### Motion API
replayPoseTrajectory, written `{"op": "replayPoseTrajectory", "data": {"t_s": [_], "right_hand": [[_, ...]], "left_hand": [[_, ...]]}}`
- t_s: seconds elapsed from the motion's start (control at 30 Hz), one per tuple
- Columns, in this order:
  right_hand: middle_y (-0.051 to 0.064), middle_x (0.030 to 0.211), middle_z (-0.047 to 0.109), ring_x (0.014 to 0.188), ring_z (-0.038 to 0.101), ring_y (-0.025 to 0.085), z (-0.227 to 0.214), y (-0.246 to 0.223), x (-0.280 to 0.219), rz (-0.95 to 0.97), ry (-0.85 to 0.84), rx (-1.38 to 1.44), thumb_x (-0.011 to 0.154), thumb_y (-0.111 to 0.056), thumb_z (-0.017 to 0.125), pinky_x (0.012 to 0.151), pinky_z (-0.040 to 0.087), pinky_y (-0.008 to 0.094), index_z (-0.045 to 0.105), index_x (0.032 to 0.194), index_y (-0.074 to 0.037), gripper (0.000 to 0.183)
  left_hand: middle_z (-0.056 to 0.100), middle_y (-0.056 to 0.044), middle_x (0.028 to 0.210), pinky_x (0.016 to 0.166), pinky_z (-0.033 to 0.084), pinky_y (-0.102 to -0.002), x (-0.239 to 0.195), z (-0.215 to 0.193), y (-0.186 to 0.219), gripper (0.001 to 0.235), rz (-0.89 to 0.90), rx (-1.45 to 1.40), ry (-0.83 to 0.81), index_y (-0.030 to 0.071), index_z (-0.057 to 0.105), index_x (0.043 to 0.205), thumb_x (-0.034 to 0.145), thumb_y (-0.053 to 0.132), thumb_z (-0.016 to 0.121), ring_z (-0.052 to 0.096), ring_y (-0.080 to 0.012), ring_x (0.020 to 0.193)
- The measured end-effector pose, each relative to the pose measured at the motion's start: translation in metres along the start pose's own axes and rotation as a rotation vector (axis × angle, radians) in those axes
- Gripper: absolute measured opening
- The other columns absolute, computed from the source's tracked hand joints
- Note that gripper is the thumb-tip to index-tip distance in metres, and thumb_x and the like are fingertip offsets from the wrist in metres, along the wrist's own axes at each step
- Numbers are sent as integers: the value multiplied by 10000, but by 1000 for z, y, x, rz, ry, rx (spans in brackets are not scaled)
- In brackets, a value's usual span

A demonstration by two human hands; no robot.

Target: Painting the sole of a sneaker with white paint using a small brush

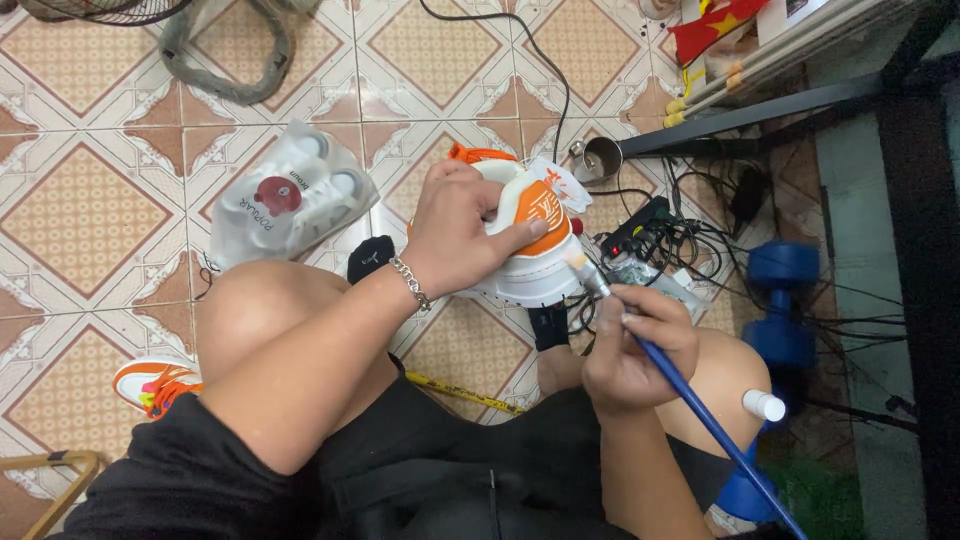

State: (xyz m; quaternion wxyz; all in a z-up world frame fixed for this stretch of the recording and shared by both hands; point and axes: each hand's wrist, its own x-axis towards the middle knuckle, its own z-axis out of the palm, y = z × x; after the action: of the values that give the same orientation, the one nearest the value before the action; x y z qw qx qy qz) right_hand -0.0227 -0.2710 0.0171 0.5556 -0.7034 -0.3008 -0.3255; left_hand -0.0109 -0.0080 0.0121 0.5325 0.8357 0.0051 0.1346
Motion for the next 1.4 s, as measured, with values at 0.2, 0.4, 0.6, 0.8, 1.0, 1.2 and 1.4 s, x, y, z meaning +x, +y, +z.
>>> {"op": "replayPoseTrajectory", "data": {"t_s": [0.2,0.4,0.6,0.8,1.0,1.2,1.4], "right_hand": [[187,980,891,852,883,278,4,4,-11,7,-63,50,975,121,971,732,669,303,643,890,-101,404],[228,1013,832,917,875,311,-8,11,-3,78,15,38,1096,105,902,753,651,313,568,967,-71,399],[246,967,828,817,855,283,-4,12,-4,114,31,100,1057,123,913,692,648,292,551,952,-56,417],[288,954,782,709,779,255,-10,12,-2,151,85,135,1099,141,861,597,618,295,517,972,-42,410],[284,946,794,657,735,201,-2,17,3,177,118,131,1096,147,869,579,602,279,520,975,-56,421],[267,920,780,602,707,182,-3,6,3,210,123,157,1051,184,876,588,597,282,508,947,-60,455],[262,949,780,645,727,191,-11,15,3,227,151,123,1096,190,861,628,609,291,522,993,-56,432]], "left_hand": [[588,-22,561,1258,388,-491,2,-3,2,485,28,5,-19,96,771,759,1021,470,935,689,-282,776],[576,-24,568,1250,391,-491,2,-5,3,522,65,-17,-34,108,757,760,1041,517,918,682,-274,775],[561,-22,586,1249,396,-499,2,-7,1,528,128,-34,-34,115,728,751,1041,507,930,662,-278,778],[553,-18,600,1265,397,-498,2,-7,-8,529,182,-16,-22,130,713,754,1015,516,964,676,-278,792],[570,-30,616,1270,402,-504,2,-8,-13,529,193,-24,-19,124,722,756,1020,512,965,677,-284,787],[568,-36,639,1261,417,-504,4,-6,-15,554,196,-15,8,119,722,750,1012,541,969,687,-288,791],[598,-49,631,1280,404,-513,-1,-10,-11,553,214,-21,-5,125,745,762,1030,563,948,702,-284,788]]}}
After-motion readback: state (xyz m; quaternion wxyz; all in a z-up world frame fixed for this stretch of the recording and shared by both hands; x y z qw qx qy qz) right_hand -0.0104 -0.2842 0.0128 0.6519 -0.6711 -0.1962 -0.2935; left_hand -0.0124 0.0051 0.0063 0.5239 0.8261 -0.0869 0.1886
